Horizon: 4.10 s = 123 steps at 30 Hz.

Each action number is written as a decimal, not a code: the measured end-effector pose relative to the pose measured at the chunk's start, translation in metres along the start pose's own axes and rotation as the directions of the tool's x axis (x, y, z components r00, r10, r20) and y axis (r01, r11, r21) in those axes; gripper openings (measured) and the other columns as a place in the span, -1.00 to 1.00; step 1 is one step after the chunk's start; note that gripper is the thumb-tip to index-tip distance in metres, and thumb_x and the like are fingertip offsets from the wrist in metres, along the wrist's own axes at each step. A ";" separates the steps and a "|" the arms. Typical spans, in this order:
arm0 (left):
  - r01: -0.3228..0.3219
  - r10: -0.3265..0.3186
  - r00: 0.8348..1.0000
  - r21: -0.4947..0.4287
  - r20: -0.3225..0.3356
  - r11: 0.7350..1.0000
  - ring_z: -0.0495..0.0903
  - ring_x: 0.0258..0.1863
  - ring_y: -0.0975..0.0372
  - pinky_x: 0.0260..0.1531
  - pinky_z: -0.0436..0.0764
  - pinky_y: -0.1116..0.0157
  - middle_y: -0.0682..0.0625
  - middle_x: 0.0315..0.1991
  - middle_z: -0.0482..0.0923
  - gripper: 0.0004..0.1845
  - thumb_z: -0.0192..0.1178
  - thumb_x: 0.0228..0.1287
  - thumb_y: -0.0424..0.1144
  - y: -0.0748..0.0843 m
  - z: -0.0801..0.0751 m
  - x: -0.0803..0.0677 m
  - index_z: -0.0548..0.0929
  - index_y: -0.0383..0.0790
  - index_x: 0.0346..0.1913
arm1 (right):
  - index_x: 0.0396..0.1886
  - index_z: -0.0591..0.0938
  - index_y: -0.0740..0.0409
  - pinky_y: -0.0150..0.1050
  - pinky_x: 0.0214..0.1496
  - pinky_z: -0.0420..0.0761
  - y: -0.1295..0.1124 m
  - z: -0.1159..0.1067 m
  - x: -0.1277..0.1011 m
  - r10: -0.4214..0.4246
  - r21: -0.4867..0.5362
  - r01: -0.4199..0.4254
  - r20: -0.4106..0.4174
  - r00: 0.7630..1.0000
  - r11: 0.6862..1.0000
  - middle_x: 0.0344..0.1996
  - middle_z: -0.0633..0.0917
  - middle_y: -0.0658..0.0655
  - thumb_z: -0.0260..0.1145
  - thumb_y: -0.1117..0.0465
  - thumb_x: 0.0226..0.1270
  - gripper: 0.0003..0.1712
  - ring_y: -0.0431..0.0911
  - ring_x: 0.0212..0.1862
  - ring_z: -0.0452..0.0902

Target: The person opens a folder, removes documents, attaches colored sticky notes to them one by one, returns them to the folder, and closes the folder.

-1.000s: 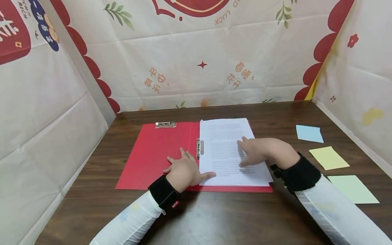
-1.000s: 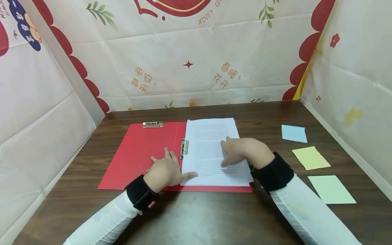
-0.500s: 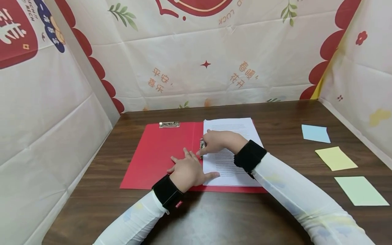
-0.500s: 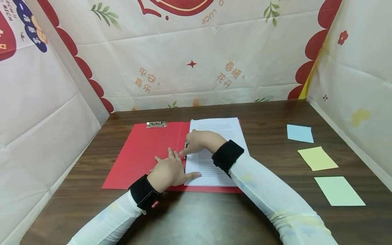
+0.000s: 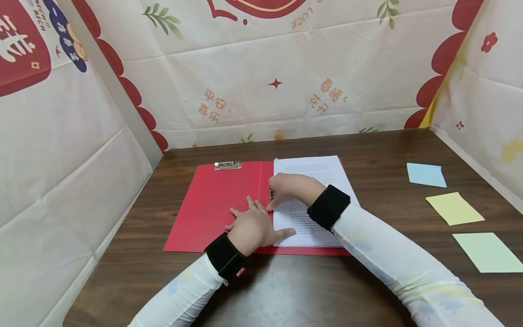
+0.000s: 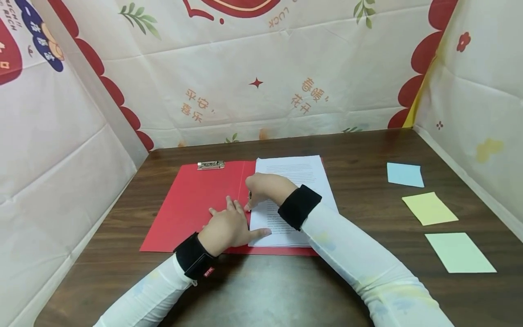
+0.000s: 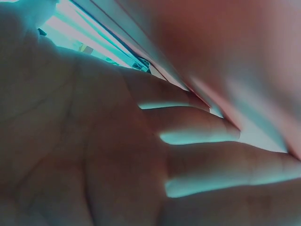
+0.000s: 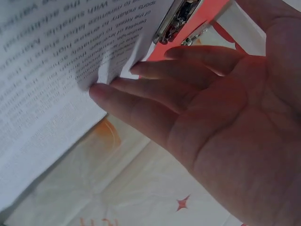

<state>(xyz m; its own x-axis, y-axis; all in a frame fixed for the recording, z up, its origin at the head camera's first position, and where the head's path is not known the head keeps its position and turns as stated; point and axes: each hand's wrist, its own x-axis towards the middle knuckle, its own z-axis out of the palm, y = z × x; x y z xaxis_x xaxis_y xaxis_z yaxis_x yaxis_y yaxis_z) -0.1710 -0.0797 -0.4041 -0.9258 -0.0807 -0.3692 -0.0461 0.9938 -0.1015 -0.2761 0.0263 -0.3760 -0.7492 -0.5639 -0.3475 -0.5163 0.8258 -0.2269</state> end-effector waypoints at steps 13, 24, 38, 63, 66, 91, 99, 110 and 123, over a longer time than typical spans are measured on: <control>0.007 -0.007 1.000 0.000 0.017 1.000 0.09 0.62 -0.48 0.11 0.66 -0.38 -0.23 0.76 -0.10 0.37 0.10 0.12 0.70 0.001 -0.007 -0.004 0.01 -0.20 0.73 | 0.25 0.63 0.21 0.00 0.28 0.67 0.009 -0.019 -0.002 -0.039 0.049 0.037 0.047 0.998 0.998 0.09 0.71 0.16 0.57 -0.10 0.29 -0.31 -0.01 0.08 0.61; 0.008 -0.008 1.000 -0.001 -0.002 1.000 0.13 0.60 -0.49 0.10 0.66 -0.39 -0.23 0.75 -0.06 0.40 0.14 0.03 0.73 0.004 -0.003 0.003 0.05 -0.18 0.73 | -0.09 0.78 0.17 -0.11 -0.03 0.76 0.013 -0.057 0.004 -0.201 -0.150 0.174 -0.189 0.961 0.973 -0.21 0.82 0.12 0.37 0.20 0.53 -0.85 -0.05 -0.23 0.68; 0.004 -0.004 1.000 -0.023 -0.001 1.000 0.15 0.59 -0.49 0.07 0.66 -0.41 -0.25 0.74 -0.03 0.38 0.18 0.04 0.69 0.004 0.000 0.002 0.08 -0.19 0.72 | -0.08 0.66 0.33 -0.18 -0.09 0.60 0.034 -0.025 0.055 -0.095 -0.148 0.066 -0.200 0.975 0.987 -0.43 0.56 0.12 0.11 0.13 0.71 -0.66 -0.06 -0.35 0.47; -0.111 0.111 0.994 0.053 -0.007 0.992 0.41 0.55 -0.14 0.47 0.43 -0.32 -0.28 0.66 0.21 0.26 0.22 0.14 0.60 -0.012 -0.012 -0.004 0.21 -0.25 0.67 | 0.19 0.51 0.57 -0.29 -0.48 0.63 0.132 -0.011 -0.095 0.379 0.184 -0.363 -0.060 0.923 0.913 -0.38 0.68 0.28 0.16 -0.03 0.67 -0.37 -0.05 -0.51 0.64; -0.096 0.098 0.993 0.035 -0.058 0.995 0.40 0.55 -0.19 0.39 0.57 -0.22 -0.30 0.63 0.27 0.17 0.20 0.19 0.57 -0.011 -0.014 -0.006 0.31 -0.23 0.63 | 0.27 0.44 0.62 -0.28 -0.47 0.68 0.139 0.006 -0.105 0.408 0.235 -0.386 -0.051 0.912 0.892 -0.34 0.65 0.33 0.18 -0.01 0.65 -0.32 -0.03 -0.51 0.66; -0.354 0.311 0.932 -0.290 -0.187 0.889 0.23 -0.76 0.30 -0.67 0.27 0.43 0.01 -0.75 0.32 -0.53 0.35 0.42 0.13 -0.010 -0.016 0.005 0.71 -0.29 -0.27 | 0.12 0.61 0.57 -0.21 -0.39 0.57 0.113 0.027 -0.105 0.388 0.063 -0.383 -0.142 0.911 0.922 -0.28 0.72 0.36 0.28 0.01 0.57 -0.40 0.04 -0.37 0.63; -0.362 0.338 0.921 -0.102 -0.195 0.927 0.40 -0.64 0.26 -0.62 0.37 0.39 -0.06 -0.56 0.52 -0.54 0.36 0.40 0.17 -0.004 -0.014 -0.008 0.76 -0.24 -0.27 | 0.13 0.59 0.58 -0.32 -0.54 0.58 0.114 0.027 -0.107 0.392 0.122 -0.377 -0.139 0.909 0.918 -0.37 0.69 0.31 0.31 0.04 0.55 -0.41 -0.02 -0.51 0.65; -0.448 0.401 0.881 -0.169 -0.253 0.878 0.37 -0.72 0.28 -0.69 0.34 0.45 -0.03 -0.62 0.53 -0.56 0.44 0.36 0.08 0.002 -0.007 -0.006 0.81 -0.29 -0.09 | 0.22 0.51 0.63 -0.20 -0.46 0.75 0.130 0.024 -0.111 0.414 0.208 -0.391 -0.084 0.906 0.897 -0.17 0.71 0.47 0.36 -0.01 0.49 -0.27 0.05 -0.43 0.72; -0.460 0.413 0.876 -0.681 -0.247 0.569 0.78 -0.10 0.10 -0.25 0.81 0.23 -0.24 0.03 0.78 -0.55 0.45 0.29 -0.45 0.004 -0.012 0.006 0.54 -0.36 0.18 | 0.14 0.51 0.56 -0.16 -0.32 0.78 0.169 0.014 -0.126 0.437 0.427 -0.399 0.008 0.899 0.811 -0.25 0.69 0.33 0.54 -0.10 0.32 -0.19 0.06 -0.32 0.61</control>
<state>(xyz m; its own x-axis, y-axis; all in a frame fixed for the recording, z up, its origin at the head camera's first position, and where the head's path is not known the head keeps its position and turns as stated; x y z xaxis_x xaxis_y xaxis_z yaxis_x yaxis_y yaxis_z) -0.1812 -0.0750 -0.3958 -0.9231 0.3591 -0.1376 0.1444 0.6553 0.7415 -0.2628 0.2367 -0.3833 -0.8960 -0.1457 -0.4194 0.0572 0.8989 -0.4345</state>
